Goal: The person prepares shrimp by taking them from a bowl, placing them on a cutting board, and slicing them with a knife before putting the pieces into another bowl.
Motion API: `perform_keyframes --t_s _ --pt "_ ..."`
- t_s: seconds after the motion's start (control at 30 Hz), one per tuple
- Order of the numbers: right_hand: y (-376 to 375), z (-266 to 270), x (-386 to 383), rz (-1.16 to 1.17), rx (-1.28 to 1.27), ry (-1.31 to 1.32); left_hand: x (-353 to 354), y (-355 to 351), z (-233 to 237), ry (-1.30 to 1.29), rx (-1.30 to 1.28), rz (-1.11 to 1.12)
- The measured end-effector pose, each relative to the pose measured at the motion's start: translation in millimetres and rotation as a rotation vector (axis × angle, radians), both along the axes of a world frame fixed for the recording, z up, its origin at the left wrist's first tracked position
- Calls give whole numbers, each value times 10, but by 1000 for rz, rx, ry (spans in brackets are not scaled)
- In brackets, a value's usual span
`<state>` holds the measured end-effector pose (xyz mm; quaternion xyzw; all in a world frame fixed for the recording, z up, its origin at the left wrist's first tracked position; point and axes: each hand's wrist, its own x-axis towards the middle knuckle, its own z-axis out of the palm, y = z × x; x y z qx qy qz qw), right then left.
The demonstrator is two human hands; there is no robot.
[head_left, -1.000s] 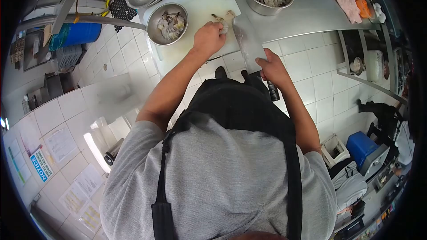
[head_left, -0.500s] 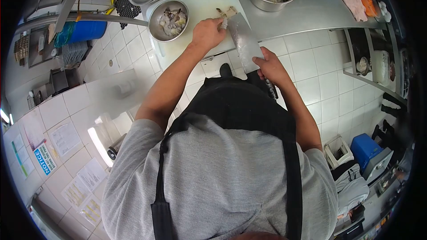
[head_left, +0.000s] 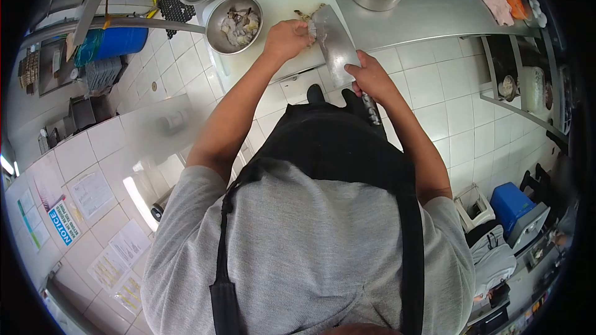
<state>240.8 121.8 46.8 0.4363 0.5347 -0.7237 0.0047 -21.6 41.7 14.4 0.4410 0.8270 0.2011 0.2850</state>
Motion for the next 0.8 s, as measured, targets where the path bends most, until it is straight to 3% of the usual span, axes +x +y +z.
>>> perform_keyframes --t_s 0.23,0.33,0.4,0.5,0.6,0.7,0.77,0.8 --pt "-14 56 125 103 -7 45 32 -61 -462 -201 82 210" --pt "-14 -46 57 84 1 40 146 -76 -388 -396 135 395" --pt "-29 -148 -5 74 7 22 233 -73 -270 -710 157 594" --pt "-41 -228 -80 55 -19 -23 355 -40 -167 -763 150 723" --pt "-35 -143 -85 64 37 -40 395 -41 -165 -751 182 714" --pt "-13 -240 -29 79 197 -124 373 -36 -222 -665 195 660" --pt "-4 -554 30 32 512 -136 333 -54 -270 -640 193 632" --pt "6 -491 28 33 518 -136 309 -58 -301 -613 190 604"
